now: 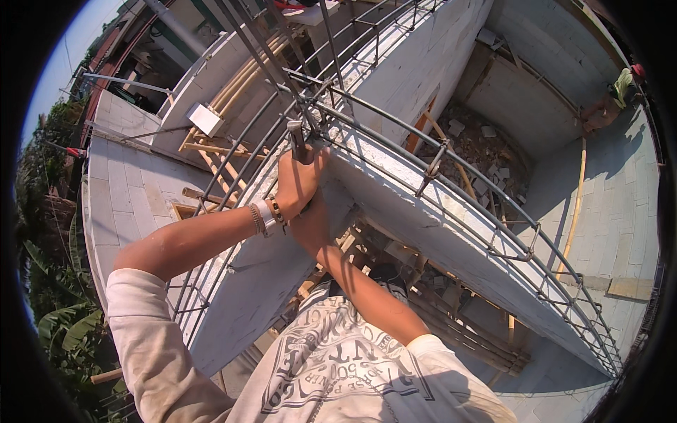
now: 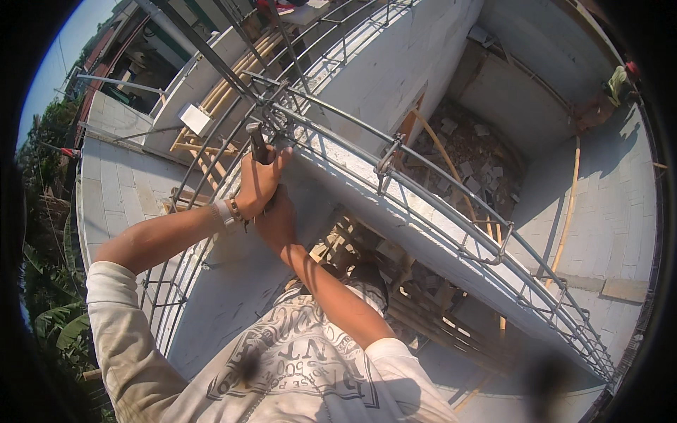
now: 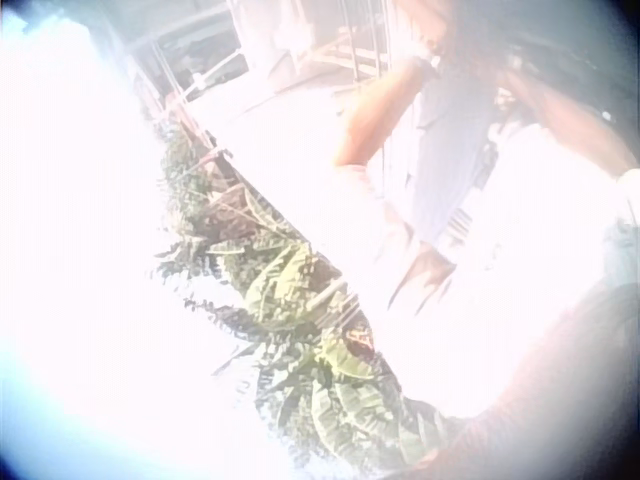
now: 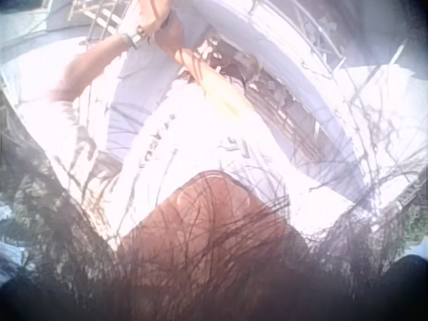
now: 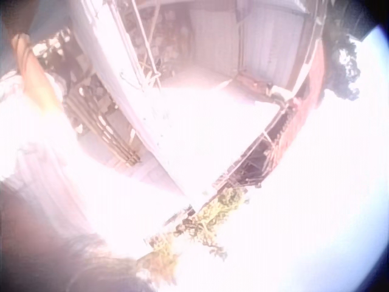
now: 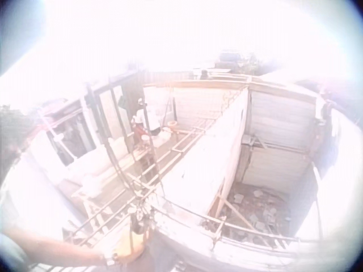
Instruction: The person secures rebar intersections by hand using wire and a pair of end-cutting pliers while working on a building structure.
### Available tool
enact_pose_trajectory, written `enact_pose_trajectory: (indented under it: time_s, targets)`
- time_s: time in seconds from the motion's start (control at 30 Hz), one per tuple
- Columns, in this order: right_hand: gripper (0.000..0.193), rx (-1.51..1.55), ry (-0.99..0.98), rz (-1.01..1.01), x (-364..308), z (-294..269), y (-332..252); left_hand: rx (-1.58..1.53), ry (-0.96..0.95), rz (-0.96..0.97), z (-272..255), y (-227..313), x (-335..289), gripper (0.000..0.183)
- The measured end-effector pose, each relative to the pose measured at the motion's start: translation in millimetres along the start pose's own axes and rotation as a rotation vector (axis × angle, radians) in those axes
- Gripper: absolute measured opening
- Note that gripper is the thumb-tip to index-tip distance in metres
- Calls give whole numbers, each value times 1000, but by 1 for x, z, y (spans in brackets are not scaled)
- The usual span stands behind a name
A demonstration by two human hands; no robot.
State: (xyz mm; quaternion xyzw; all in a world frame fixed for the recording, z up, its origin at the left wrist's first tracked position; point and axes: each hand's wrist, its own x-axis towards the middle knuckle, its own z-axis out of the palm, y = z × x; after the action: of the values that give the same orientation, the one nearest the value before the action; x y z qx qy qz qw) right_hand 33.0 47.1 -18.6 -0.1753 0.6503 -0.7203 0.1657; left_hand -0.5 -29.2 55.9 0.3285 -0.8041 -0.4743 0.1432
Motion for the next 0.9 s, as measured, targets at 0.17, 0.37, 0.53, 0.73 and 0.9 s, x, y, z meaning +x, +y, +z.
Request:
enact_pose_trajectory:
  time_s: [0.17,0.37,0.53,0.73,0.9]
  targets:
    - [32,68,-231,96,-29,-45,0,-75,11,20,3,15,-50,41]
    - [18,560,-581,530,-39,-121,-19,-255,-189,-172,-4,49,-93,44]
    - [30,834,-640,750,-34,-150,-45,-941,-361,-538,-13,52,-101,42]
    - [53,1078,-881,744,-44,-181,-55,-799,-504,-264,-25,49,-126,46]
    - [55,1346,-1064,804,-62,-187,-55,-885,-701,-294,-27,43,-125,32]
